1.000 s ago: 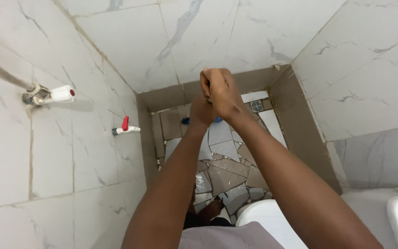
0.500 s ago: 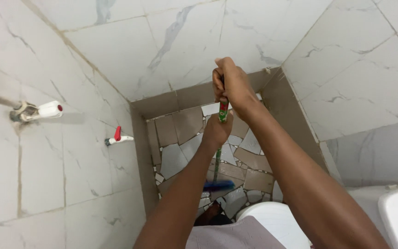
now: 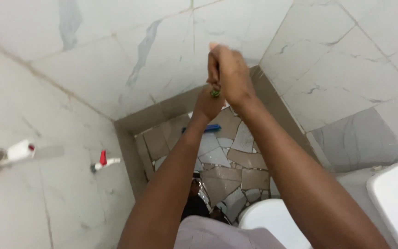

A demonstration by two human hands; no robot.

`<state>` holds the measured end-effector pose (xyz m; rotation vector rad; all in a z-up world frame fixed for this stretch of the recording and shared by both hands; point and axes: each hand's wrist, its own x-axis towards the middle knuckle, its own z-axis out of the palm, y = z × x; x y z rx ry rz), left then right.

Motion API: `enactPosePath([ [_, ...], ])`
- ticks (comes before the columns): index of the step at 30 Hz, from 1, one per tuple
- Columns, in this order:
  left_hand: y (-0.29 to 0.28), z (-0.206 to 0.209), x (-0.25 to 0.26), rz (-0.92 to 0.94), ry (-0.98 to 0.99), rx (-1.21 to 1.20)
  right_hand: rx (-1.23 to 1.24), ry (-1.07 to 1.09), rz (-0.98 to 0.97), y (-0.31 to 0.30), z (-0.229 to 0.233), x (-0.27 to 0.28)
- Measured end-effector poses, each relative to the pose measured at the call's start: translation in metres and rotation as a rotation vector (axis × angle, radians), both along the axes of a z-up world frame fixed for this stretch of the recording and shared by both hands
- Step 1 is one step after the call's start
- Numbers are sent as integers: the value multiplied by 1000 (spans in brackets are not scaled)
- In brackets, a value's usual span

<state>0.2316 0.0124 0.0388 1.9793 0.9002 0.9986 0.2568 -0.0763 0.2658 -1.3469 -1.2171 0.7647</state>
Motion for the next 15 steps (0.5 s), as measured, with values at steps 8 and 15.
enactPosePath([
  [8, 42, -30, 27, -187, 235, -84, 44, 58, 21, 29, -60, 31],
  [15, 23, 16, 28, -227, 447, -161, -23, 73, -93, 34, -47, 46],
])
